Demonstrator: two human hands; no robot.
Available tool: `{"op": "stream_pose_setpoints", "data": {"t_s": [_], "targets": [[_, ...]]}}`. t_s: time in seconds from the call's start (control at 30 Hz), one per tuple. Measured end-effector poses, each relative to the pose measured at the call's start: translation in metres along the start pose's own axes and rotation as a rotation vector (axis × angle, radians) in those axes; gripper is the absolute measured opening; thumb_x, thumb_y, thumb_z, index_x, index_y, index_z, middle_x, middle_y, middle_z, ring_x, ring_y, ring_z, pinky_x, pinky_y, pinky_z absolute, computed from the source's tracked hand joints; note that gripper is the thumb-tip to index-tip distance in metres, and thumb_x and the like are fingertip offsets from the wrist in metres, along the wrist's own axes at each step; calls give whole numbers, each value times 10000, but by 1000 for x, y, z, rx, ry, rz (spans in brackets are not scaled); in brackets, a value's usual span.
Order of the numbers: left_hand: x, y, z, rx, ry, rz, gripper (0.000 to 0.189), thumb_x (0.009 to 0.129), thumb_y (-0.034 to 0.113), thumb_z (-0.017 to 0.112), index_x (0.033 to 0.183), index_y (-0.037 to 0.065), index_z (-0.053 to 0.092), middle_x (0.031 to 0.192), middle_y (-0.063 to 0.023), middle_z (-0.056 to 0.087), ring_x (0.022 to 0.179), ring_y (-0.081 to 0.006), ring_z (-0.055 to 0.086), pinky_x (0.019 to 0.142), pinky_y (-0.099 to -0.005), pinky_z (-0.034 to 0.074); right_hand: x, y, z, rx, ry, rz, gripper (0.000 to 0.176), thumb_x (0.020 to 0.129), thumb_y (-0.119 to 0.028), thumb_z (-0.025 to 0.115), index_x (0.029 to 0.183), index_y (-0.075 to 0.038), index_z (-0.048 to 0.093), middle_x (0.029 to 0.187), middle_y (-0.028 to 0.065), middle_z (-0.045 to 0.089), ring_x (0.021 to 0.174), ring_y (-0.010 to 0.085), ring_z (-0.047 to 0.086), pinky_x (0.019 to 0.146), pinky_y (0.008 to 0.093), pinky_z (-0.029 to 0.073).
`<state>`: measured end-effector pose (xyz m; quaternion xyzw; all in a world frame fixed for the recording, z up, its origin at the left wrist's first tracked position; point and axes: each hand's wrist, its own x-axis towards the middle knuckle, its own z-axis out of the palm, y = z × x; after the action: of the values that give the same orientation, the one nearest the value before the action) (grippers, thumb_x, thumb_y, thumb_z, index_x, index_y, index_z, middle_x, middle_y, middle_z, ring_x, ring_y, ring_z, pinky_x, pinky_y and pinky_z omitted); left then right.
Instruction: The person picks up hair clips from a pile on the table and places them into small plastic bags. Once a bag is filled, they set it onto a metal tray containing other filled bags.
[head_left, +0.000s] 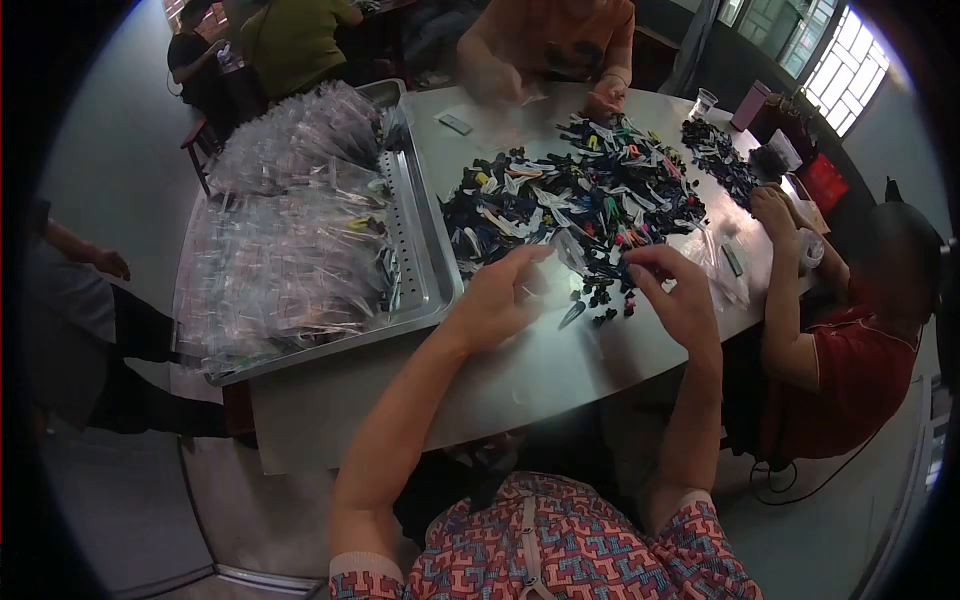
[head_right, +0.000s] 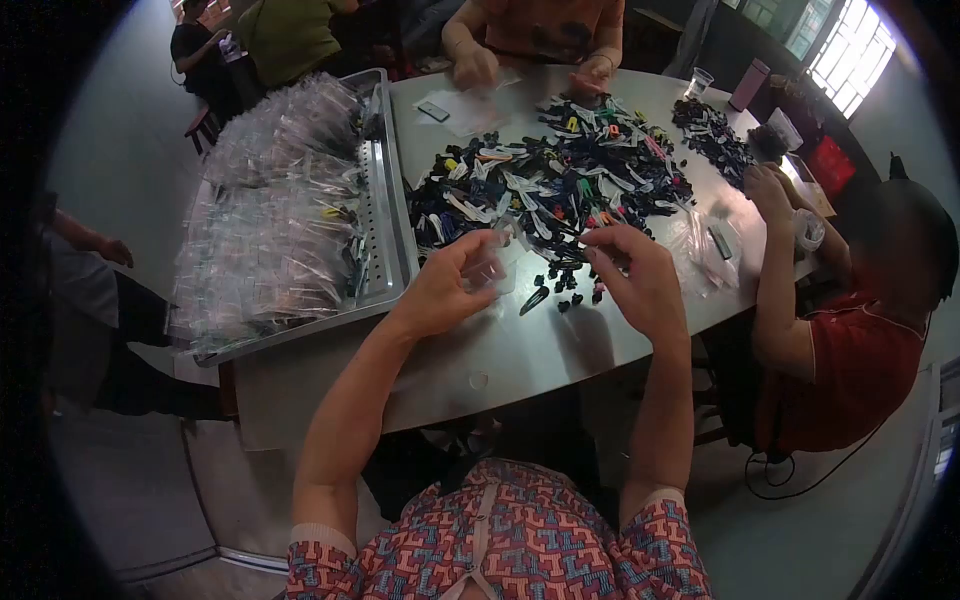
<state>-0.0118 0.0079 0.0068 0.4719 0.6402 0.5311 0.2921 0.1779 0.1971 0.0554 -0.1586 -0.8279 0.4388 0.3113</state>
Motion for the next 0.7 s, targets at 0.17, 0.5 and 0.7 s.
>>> {"op": "stream_pose_setpoints", "data": {"t_s": [0.17,0.5,0.7], "targets": [[0,-2,0,13,15,-14,587,808,-20,717,1350,39,499,1023,-34,625,1001,-125,617,922,-286,508,-14,20,12,-450,-82,106,202,858,-123,730,1028,-16,704,976,109,708,812,217,692,700,336,543],[2,-10,2,-4,42,6,604,795,-33,701,1358,45,496,1025,-39,622,977,-120,625,906,-285,514,-6,35,34,-556,-107,-9,166,812,-124,727,959,-49,703,884,92,694,831,272,665,769,391,519],[2,-14,5,20,67,24,580,806,-19,687,1352,41,502,1029,-54,639,963,-129,630,869,-286,517,-9,-19,26,-194,-11,133,147,846,-90,750,967,-27,695,836,8,677,724,70,600,633,234,442]]}}
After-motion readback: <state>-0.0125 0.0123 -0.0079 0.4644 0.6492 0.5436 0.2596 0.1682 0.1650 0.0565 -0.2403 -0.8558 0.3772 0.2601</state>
